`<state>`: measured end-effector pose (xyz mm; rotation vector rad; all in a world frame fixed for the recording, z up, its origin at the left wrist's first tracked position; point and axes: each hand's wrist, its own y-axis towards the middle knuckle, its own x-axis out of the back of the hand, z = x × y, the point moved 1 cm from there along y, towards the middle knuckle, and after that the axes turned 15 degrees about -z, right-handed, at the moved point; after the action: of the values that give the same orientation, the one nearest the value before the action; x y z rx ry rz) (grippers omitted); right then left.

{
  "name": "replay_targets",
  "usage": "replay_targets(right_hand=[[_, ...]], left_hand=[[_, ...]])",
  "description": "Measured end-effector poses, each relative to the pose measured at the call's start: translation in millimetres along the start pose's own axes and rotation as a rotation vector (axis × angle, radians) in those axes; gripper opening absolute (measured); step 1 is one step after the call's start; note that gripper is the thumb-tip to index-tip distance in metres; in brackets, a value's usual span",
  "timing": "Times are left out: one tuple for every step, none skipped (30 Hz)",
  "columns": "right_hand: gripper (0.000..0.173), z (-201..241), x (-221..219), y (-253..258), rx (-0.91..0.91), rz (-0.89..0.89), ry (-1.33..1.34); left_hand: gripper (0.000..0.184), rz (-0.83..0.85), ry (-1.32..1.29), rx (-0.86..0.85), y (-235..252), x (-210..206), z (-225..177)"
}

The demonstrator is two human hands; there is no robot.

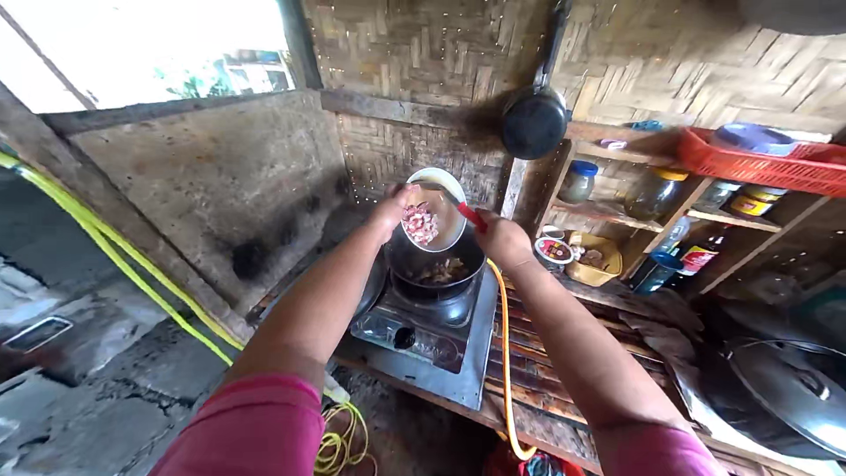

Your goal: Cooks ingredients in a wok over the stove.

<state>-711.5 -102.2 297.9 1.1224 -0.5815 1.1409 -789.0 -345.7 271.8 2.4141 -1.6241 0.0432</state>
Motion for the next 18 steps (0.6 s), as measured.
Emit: replay_targets(right_hand=[[0.047,6.1,-8.1,-1.3,0.013,-0.005,-0.02],[0.046,10.8,-16.8,-4.8,0.028,-0.019,-0.036],[0.046,14.4,-25.1,-9.8,0.038,-0.031,-0.043],[0.046,16.4,-33.3,-13.8,0.042,-0.028,-0.058],[0.046,17.5,-41.1,-17.0,0.043,-0.011,-0.072],[0.047,18.3,-47.5,-19.9,0.042,0.01,-0.082],[0.049,19.2,-52.3,-22.6,0.039,0.034,-0.095],[0.049,19.6,-56.6,-25.7,0.043,0.048,-0.114],[0.05,19.4,-60.9,-29.0,0.053,0.055,-0.139],[0.049,18.5,-65.2,-32.7,0.062,0.064,-0.162],[0.049,17.4,-69.2,-36.6,0.064,0.078,-0.18],[0.048,15.6,-73.3,-40.0,0.058,0.095,-0.192],[0.048,13.4,-77.2,-42.9,0.045,0.123,-0.202],[0.048,10.1,-81.4,-45.9,0.034,0.145,-0.211],[0.048,6.0,-84.2,-48.5,0.03,0.161,-0.219],[0.048,1.8,-84.9,-50.3,0.029,0.171,-0.225],[0.047,-2.2,-83.5,-51.8,0.033,0.172,-0.232],[0.047,-4.6,-79.3,-53.2,0.036,0.169,-0.236]], left_hand=[[0.059,0.002,0.057,-0.029,8.5,-2.1,2.0],[0.06,0.01,0.104,-0.054,15.9,-3.8,3.8],[0.059,0.012,0.144,-0.082,22.8,-5.9,5.9],[0.058,0.013,0.169,-0.105,28.6,-8.1,7.9],[0.057,0.016,0.194,-0.127,34.5,-9.8,10.9],[0.057,0.025,0.223,-0.146,39.5,-11.3,13.3],[0.057,0.038,0.246,-0.162,42.7,-13.0,14.4],[0.057,0.048,0.268,-0.179,44.3,-15.1,15.6],[0.057,0.05,0.293,-0.203,45.2,-17.1,16.6],[0.058,0.055,0.328,-0.233,45.7,-18.6,17.0],[0.058,0.058,0.368,-0.264,45.1,-20.4,17.2],[0.059,0.061,0.409,-0.29,45.2,-22.7,18.1],[0.059,0.062,0.448,-0.315,45.4,-25.4,19.5],[0.059,0.062,0.482,-0.339,45.2,-27.9,21.7],[0.059,0.06,0.517,-0.359,43.7,-29.9,22.7],[0.059,0.062,0.549,-0.375,41.2,-30.9,21.9],[0.058,0.073,0.579,-0.391,38.3,-31.0,20.2],[0.058,0.084,0.617,-0.412,33.9,-30.1,17.6]])
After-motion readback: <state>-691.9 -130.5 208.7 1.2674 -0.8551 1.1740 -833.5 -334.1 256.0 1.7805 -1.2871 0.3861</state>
